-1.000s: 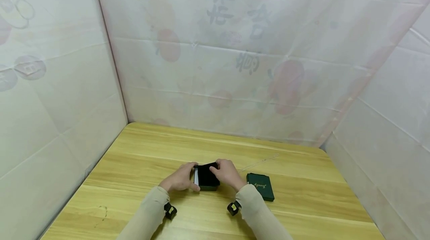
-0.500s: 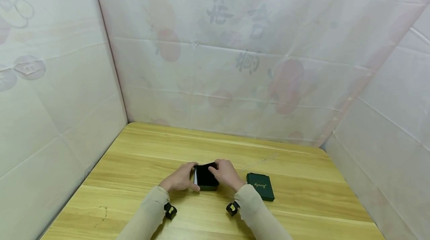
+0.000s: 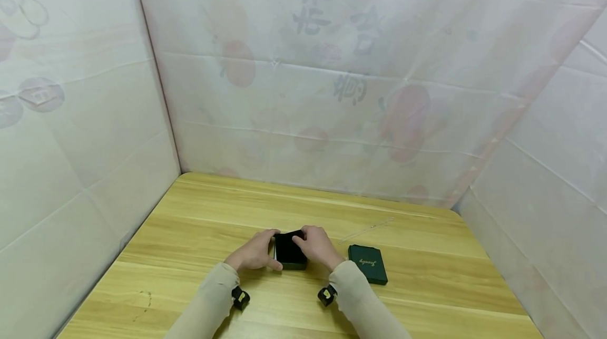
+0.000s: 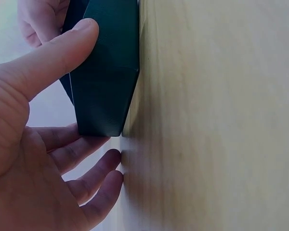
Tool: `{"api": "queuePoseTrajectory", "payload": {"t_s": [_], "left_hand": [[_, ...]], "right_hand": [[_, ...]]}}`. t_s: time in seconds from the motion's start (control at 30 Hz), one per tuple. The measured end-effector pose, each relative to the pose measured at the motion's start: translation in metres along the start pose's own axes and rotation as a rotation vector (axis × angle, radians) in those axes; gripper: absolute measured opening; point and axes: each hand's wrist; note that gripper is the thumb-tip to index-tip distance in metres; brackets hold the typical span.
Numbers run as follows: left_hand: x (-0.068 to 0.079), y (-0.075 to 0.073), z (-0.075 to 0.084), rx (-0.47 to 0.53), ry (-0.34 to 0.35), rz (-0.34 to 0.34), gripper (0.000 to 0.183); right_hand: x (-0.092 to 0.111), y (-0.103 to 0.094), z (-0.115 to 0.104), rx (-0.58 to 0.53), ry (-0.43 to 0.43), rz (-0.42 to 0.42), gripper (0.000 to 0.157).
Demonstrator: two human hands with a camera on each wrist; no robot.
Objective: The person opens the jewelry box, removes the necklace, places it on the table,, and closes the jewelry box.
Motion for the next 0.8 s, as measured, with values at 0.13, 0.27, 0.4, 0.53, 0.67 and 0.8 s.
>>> {"api": "queuePoseTrajectory", "payload": {"t_s": [0.13, 0.27, 0.4, 0.53, 0.67, 0.8], "left_hand": [[0.0003, -0.0002, 0.0013, 0.000, 0.005, -0.001, 0.086], [0.0004, 0.0000, 0.0023, 0.001, -0.001, -0.007, 0.087], [0.0002, 0.0000, 0.0030, -0.001, -0.011, -0.010, 0.089], [-0.0002, -0.0002, 0.0032, 0.002, -0.018, -0.008, 0.089], [0.0002, -0.0005, 0.0037, 0.006, -0.021, -0.006, 0.089], [0.0006, -0.0010, 0.0036, 0.011, -0.026, -0.001, 0.089]], "right_hand": [[-0.0008, 0.0020, 0.0011, -0.001, -0.005, 0.008, 0.020], [-0.0011, 0.0021, 0.0003, 0.007, -0.005, 0.012, 0.020], [-0.0019, 0.0008, -0.0017, 0.016, -0.002, 0.006, 0.020], [-0.0029, -0.0009, -0.0028, 0.020, -0.006, -0.001, 0.020], [-0.0028, -0.0019, -0.0019, 0.043, -0.027, 0.005, 0.019], [-0.0021, -0.0025, -0.0008, 0.080, -0.045, 0.025, 0.016]]}}
Point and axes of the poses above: each hand's wrist, its own x-axis away from the middle knuckle, its own y-axis out of the palm, z = x × y, and after that the axes turned 13 degrees about x, right-handed
